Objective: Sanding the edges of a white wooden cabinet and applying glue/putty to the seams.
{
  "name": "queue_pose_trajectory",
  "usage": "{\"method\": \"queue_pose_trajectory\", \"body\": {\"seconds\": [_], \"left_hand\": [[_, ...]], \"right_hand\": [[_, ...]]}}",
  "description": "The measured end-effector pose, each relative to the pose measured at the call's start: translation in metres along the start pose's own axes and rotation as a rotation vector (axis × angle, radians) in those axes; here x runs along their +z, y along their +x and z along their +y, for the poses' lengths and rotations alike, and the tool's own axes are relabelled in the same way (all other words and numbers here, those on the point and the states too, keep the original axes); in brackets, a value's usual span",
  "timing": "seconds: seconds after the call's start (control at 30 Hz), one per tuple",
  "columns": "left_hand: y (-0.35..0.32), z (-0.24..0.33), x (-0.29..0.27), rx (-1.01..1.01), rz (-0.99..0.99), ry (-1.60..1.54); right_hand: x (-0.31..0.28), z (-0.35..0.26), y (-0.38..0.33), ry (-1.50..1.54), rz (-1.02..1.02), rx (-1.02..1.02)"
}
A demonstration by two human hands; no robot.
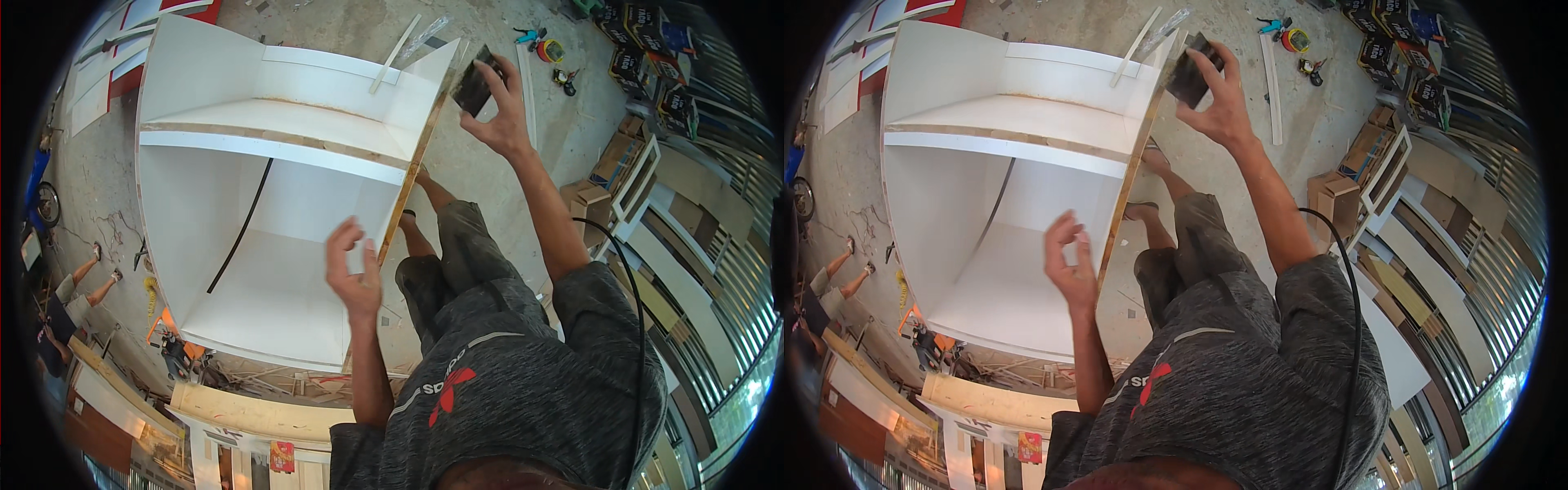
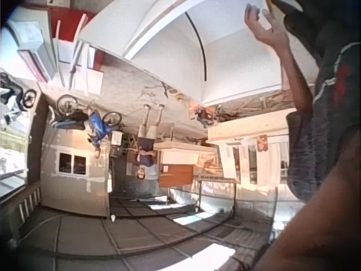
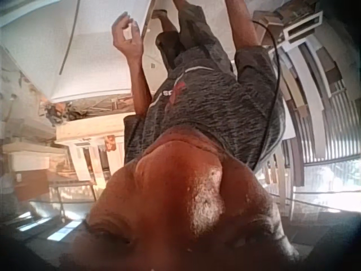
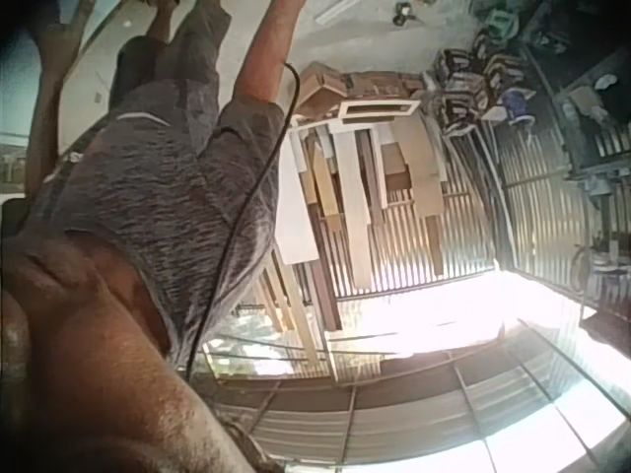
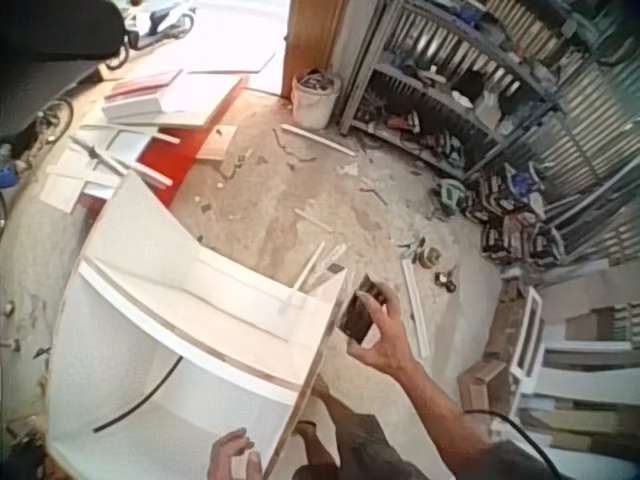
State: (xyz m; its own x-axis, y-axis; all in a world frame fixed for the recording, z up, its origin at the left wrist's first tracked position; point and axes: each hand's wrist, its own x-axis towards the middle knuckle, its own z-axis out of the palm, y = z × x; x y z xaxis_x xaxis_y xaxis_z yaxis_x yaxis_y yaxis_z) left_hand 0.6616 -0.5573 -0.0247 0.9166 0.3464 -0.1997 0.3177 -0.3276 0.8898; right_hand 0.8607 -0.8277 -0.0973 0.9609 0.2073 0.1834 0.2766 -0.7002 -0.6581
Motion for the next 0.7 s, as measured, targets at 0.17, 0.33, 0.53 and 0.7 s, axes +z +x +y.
{"method": "queue_pose_trajectory", "body": {"seconds": [0.17, 0.33, 0.53, 0.7], "left_hand": [[-0.030, -0.006, 0.061, 0.094, -0.261, -0.077], [-0.083, -0.036, 0.081, -0.334, -0.527, -0.064], [-0.143, -0.115, 0.080, -0.631, -0.573, 0.014], [-0.194, -0.172, 0.062, -0.909, -0.448, -0.131]], "right_hand": [[0.005, 0.028, -0.008, 0.035, -0.124, 0.007], [0.018, 0.039, -0.005, -0.039, -0.136, -0.082], [0.006, 0.037, 0.000, -0.194, -0.149, -0.094], [0.004, 0.025, 0.003, -0.281, -0.210, -0.104]]}}
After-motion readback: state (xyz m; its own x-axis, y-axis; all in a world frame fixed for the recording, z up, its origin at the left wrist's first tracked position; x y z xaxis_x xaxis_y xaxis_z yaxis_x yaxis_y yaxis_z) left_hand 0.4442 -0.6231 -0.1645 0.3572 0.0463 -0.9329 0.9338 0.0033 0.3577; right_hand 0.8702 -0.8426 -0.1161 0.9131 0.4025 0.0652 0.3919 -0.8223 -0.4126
